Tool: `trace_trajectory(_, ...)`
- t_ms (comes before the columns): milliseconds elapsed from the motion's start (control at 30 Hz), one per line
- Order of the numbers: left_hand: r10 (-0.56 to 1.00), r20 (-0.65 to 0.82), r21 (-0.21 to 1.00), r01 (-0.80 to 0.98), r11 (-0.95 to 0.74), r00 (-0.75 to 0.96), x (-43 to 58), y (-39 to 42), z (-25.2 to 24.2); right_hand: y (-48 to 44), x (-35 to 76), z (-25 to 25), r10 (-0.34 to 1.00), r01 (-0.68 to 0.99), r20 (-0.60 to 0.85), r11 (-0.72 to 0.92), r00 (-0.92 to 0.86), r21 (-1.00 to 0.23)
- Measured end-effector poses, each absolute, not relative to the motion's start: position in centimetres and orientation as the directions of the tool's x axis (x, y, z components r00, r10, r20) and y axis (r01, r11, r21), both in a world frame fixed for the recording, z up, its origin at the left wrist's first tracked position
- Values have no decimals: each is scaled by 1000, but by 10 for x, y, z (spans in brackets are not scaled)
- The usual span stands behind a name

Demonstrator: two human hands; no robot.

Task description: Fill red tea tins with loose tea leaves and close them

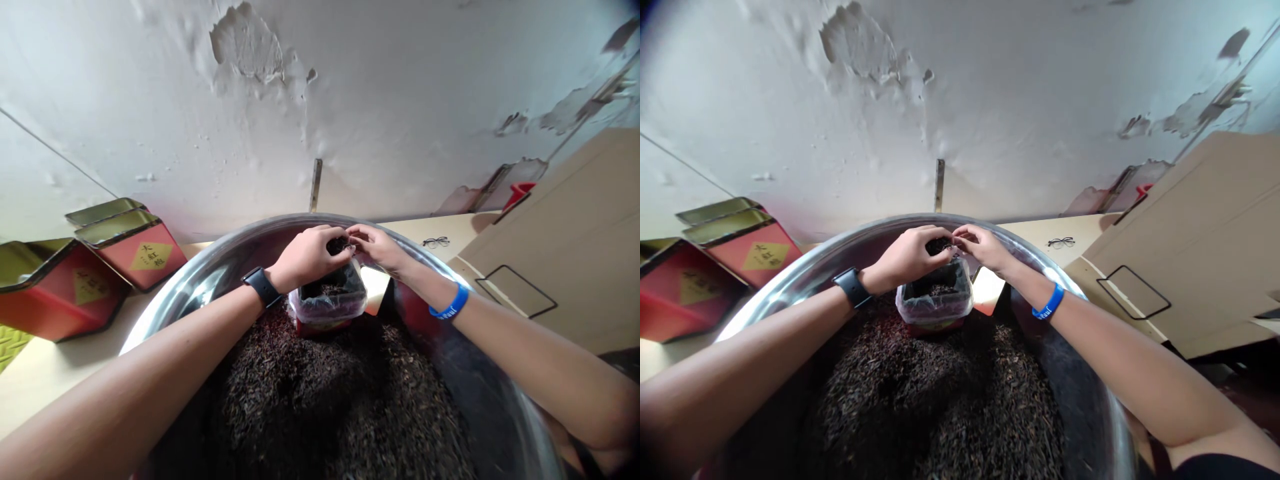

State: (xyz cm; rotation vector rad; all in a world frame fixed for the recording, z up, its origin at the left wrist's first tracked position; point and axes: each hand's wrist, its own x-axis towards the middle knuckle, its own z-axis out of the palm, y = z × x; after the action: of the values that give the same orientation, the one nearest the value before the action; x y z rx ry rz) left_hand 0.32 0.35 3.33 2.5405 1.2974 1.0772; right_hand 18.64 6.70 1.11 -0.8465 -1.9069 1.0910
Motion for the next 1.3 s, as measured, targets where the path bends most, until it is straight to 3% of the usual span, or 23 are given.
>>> trace_trajectory(233, 737, 562, 381, 675, -633, 374, 2, 5, 35, 71, 193, 12, 779, 220, 249, 441, -575, -870)
trace_trajectory(400, 740, 551, 383, 671, -635, 386, 6, 3, 30, 69, 187, 2, 648, 325, 343, 685, -680, -652)
trace_trajectory(467, 740, 545, 383, 668, -638, 394, 9, 1, 27, 65, 182, -5, 635, 321, 376, 712, -675, -624)
trace_trajectory(600, 745, 541, 385, 672, -632, 391, 10, 1, 23, 59, 176, -14, 701, 322, 368, 644, -611, -694)
trace_trajectory(900, 733, 550, 373, 668, -644, 400, 10, 0, 25, 61, 172, -17, 704, 223, 297, 546, -645, -808)
trace_trajectory(1300, 739, 536, 390, 658, -645, 407, 11, 0, 23, 58, 173, -22, 726, 229, 343, 563, -596, -794)
